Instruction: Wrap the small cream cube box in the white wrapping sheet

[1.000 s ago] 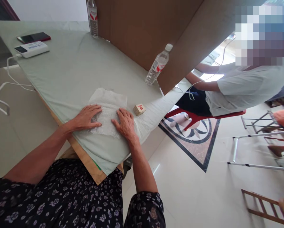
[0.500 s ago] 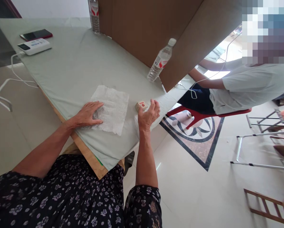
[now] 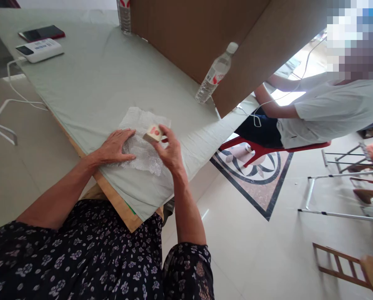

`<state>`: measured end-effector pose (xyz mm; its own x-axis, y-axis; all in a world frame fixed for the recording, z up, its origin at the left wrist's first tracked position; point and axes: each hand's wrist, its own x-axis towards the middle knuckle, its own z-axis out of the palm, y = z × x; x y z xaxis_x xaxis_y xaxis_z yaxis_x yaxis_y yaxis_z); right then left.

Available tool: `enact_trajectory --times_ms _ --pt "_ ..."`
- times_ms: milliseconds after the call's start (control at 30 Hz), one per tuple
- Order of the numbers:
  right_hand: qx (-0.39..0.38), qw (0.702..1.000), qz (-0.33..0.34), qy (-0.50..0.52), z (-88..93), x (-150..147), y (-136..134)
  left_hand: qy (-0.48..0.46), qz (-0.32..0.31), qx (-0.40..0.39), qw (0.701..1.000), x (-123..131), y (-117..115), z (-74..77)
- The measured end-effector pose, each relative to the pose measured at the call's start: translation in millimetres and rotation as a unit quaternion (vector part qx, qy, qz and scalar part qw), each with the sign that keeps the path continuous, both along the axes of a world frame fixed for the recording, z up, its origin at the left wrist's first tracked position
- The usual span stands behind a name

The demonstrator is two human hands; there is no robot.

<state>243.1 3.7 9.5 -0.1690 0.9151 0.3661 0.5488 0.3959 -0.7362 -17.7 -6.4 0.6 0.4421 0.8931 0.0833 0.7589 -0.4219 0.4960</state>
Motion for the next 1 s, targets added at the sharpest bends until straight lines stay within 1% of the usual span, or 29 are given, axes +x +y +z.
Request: enact_trajectory --times_ms 67,133,233,300,433,500,600,700,767,833,900,1000 --pt "-0.026 0.997 0.073 -0.026 -4.0 -21 -2 -0.006 0.001 0.003 1.000 0 0 -1.4" --pt "-0.047 0.992 0.102 -0.057 -10.9 -34 0 -0.010 -0.004 0.002 1.000 1 0 -1.9" --pt "-0.052 0.989 0.105 -0.085 -18.7 -36 3 -0.016 -0.011 0.003 1.000 1 1 -1.6" --pt "-0.049 0.989 0.110 -0.087 -19.7 -33 5 -0.018 -0.008 0.004 1.000 1 1 -1.3" --pt "-0.055 0.989 0.113 -0.078 -16.3 -33 6 -0.016 -0.006 -0.003 1.000 3 3 0.4" --pt "-0.053 0.989 0.108 -0.081 -12.5 -34 4 -0.025 -0.009 -0.006 1.000 2 0 2.9" --pt "-0.020 0.991 0.085 -0.100 -2.8 -26 -15 -0.048 -0.006 0.004 0.999 -7 -15 8.7" --pt "0.016 0.990 0.058 -0.124 7.2 -12 -52 -0.029 -0.014 0.033 0.999 -21 -38 14.9" --pt "0.018 0.982 0.084 -0.167 9.6 -7 -77 -0.001 -0.022 0.045 0.999 -27 -52 17.9" --pt "0.021 0.970 0.090 -0.224 7.3 -10 -92 0.024 -0.025 0.051 0.998 -26 -59 19.3" --pt "0.030 0.963 0.073 -0.259 2.9 -18 -94 0.040 -0.027 0.054 0.997 -19 -62 20.0" --pt "0.045 0.968 0.028 -0.244 0.2 -30 -83 0.052 -0.030 0.056 0.997 -4 -59 22.1"
